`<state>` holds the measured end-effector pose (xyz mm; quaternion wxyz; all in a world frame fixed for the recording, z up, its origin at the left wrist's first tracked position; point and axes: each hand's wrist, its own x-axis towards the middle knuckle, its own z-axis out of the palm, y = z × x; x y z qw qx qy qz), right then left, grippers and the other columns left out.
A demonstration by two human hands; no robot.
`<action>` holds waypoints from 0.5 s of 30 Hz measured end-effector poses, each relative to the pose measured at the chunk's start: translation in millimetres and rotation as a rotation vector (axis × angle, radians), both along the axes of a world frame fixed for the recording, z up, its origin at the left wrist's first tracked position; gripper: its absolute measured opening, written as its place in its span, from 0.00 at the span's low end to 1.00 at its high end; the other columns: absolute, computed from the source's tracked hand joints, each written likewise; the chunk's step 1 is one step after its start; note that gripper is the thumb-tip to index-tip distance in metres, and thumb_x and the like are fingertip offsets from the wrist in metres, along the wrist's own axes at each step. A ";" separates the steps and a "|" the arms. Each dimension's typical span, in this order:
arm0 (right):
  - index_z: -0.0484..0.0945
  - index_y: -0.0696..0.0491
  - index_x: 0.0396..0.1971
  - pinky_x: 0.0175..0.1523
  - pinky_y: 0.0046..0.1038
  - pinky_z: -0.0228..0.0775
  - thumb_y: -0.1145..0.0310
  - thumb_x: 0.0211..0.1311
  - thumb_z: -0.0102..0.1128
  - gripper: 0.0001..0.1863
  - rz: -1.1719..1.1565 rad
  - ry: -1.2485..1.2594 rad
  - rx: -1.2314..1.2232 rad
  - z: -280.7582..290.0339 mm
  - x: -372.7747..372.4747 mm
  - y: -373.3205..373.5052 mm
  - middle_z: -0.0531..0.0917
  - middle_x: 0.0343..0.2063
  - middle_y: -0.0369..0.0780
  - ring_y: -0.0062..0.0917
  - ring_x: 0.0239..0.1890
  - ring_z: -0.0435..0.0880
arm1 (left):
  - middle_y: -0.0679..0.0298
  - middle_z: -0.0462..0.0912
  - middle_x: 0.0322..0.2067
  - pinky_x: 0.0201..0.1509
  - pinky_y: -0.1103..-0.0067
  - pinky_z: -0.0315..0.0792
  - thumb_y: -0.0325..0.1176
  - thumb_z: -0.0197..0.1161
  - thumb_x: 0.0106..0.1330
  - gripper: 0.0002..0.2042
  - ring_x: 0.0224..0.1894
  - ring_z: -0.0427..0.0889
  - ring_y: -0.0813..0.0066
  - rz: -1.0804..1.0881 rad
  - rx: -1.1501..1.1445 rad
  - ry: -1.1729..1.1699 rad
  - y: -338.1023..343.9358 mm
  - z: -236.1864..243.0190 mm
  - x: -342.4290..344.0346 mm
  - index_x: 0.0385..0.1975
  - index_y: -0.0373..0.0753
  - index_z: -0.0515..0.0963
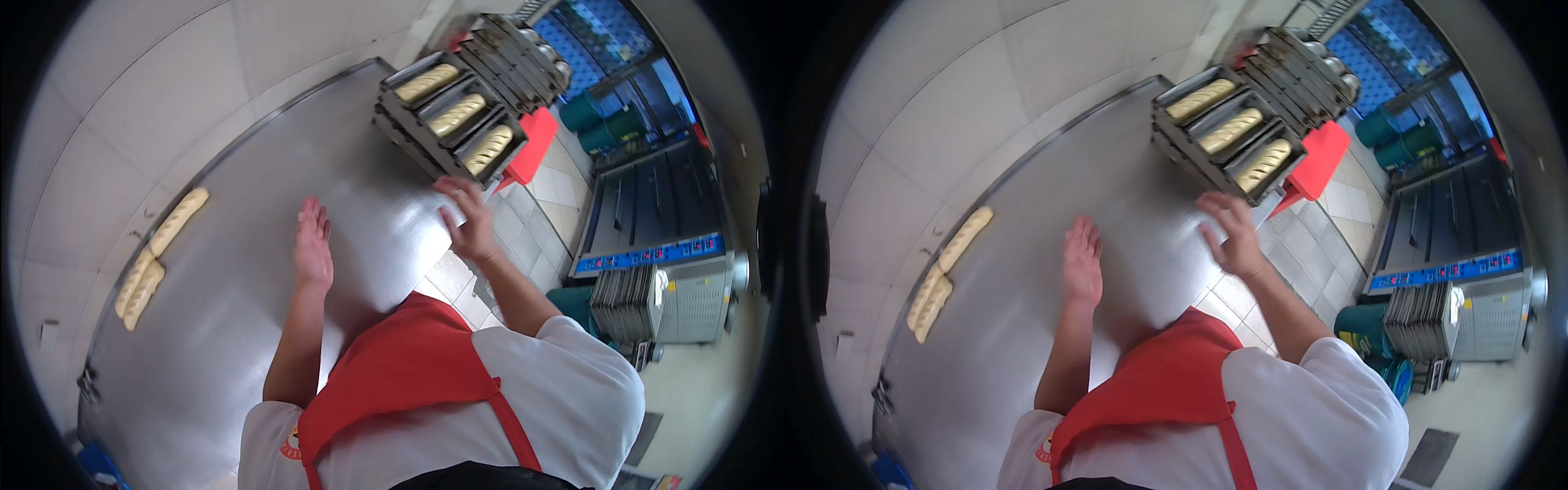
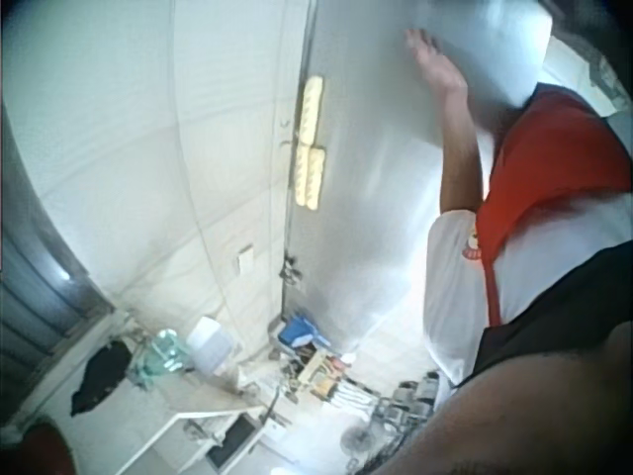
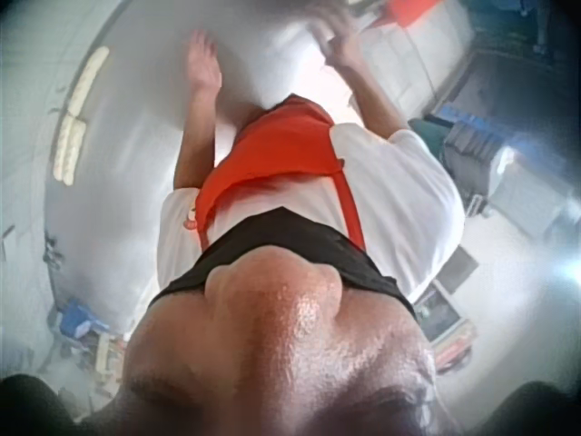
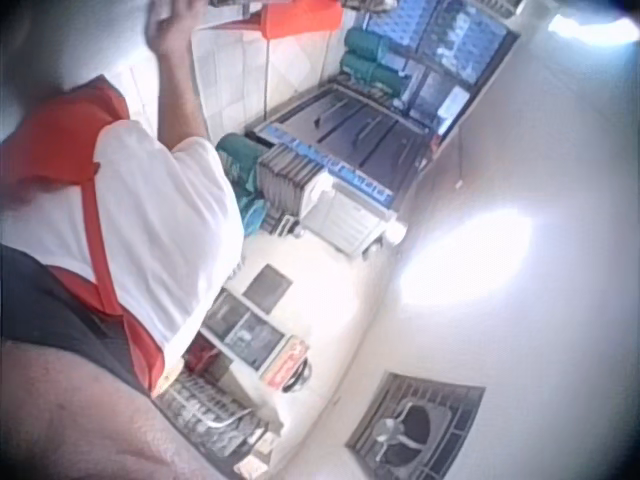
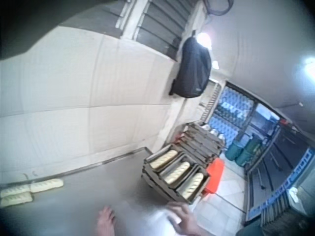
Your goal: The person wipes down a metal table, scores a row of dough loaves using a small blade, sprays the loaves with water, and then transfers them from the table into metal loaf pans.
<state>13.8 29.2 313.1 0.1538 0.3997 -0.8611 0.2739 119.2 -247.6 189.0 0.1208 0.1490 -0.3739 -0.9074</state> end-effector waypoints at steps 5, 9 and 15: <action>0.83 0.60 0.54 0.63 0.37 0.71 0.67 0.78 0.54 0.16 -0.379 0.205 -0.283 61.4 -113.6 102.0 0.85 0.53 0.50 0.41 0.57 0.82 | 0.55 0.43 0.85 0.87 0.64 0.37 0.58 0.38 0.85 0.39 0.86 0.42 0.55 -0.119 -0.096 -0.032 61.3 19.2 -77.6 0.84 0.35 0.43; 0.81 0.59 0.62 0.66 0.36 0.70 0.45 0.84 0.45 0.31 -0.458 -0.304 -0.539 42.3 -263.2 181.8 0.84 0.60 0.48 0.38 0.62 0.80 | 0.54 0.42 0.85 0.87 0.64 0.37 0.65 0.39 0.82 0.44 0.86 0.41 0.55 -0.075 -0.128 -0.100 101.3 10.4 -153.3 0.84 0.35 0.44; 0.78 0.55 0.69 0.73 0.40 0.65 0.27 0.79 0.34 0.47 -0.135 -1.091 -0.393 -55.9 -433.7 183.8 0.80 0.67 0.45 0.36 0.68 0.76 | 0.54 0.61 0.80 0.85 0.64 0.49 0.74 0.39 0.77 0.48 0.81 0.58 0.56 -0.018 0.215 -0.215 140.5 -19.1 -254.6 0.81 0.37 0.56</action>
